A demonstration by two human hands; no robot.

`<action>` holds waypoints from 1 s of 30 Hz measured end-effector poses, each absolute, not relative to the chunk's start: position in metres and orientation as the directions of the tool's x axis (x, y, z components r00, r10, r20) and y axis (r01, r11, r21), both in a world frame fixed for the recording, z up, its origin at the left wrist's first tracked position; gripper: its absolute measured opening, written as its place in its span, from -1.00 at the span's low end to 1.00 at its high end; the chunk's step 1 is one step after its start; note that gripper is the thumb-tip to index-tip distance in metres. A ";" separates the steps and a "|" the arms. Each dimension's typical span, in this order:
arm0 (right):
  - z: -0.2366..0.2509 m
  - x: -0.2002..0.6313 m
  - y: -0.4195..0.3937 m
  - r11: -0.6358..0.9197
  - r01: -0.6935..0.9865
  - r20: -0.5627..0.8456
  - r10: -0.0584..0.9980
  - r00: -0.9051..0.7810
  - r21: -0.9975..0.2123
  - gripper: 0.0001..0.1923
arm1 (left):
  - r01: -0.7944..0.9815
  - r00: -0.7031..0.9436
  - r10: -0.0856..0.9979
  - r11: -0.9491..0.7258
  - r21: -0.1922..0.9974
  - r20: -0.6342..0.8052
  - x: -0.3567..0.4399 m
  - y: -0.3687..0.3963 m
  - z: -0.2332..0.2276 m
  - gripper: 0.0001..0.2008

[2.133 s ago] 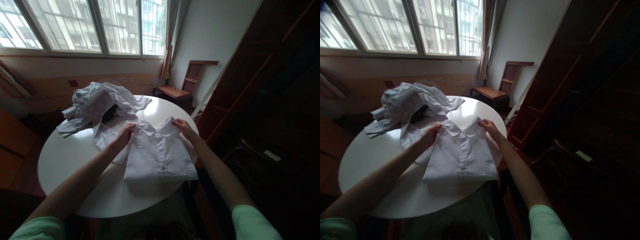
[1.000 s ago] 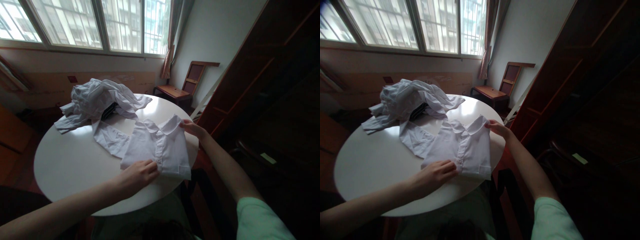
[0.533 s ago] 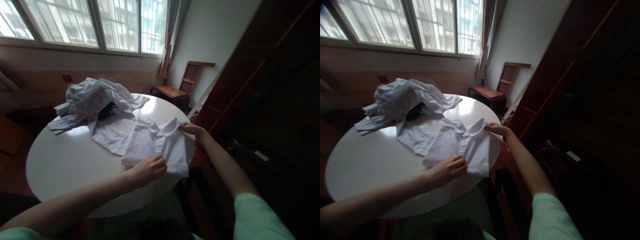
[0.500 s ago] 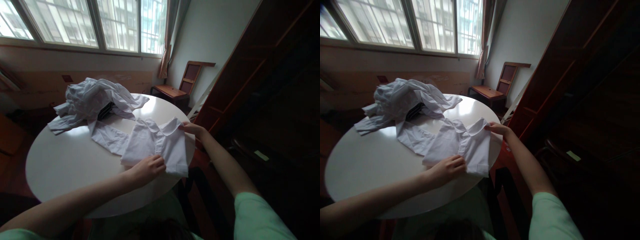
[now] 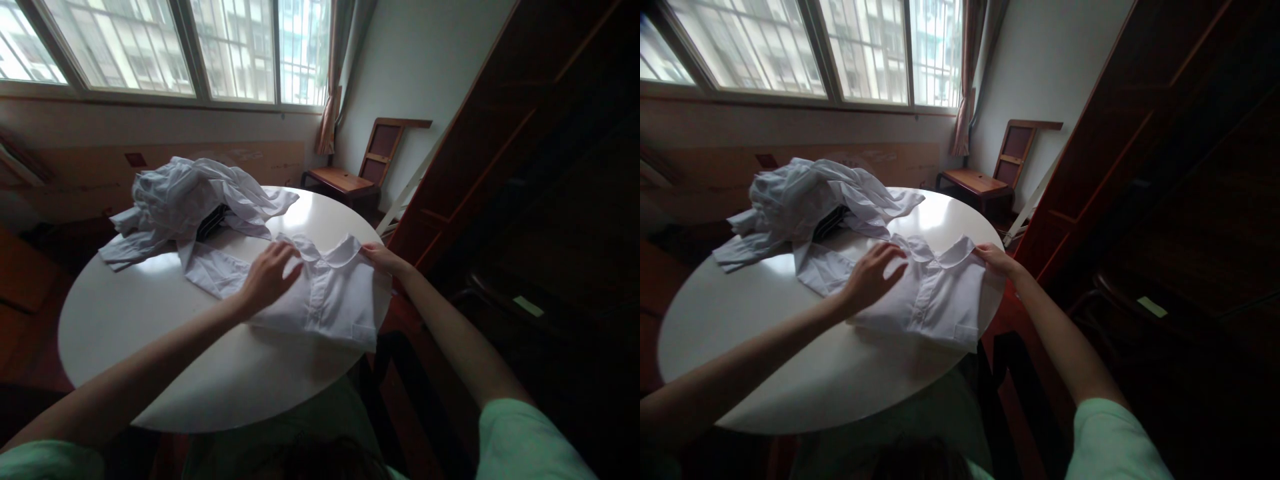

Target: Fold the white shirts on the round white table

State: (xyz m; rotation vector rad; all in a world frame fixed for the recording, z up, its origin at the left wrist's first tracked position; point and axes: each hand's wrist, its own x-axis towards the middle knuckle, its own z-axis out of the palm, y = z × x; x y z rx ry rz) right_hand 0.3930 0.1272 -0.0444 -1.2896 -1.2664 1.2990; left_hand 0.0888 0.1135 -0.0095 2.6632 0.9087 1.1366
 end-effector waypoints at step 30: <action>-0.053 0.392 0.123 0.013 0.308 0.035 0.997 0.064 -0.951 -0.54 | 0.180 0.219 0.974 -0.089 0.980 0.048 0.092 0.234 -0.045 -0.66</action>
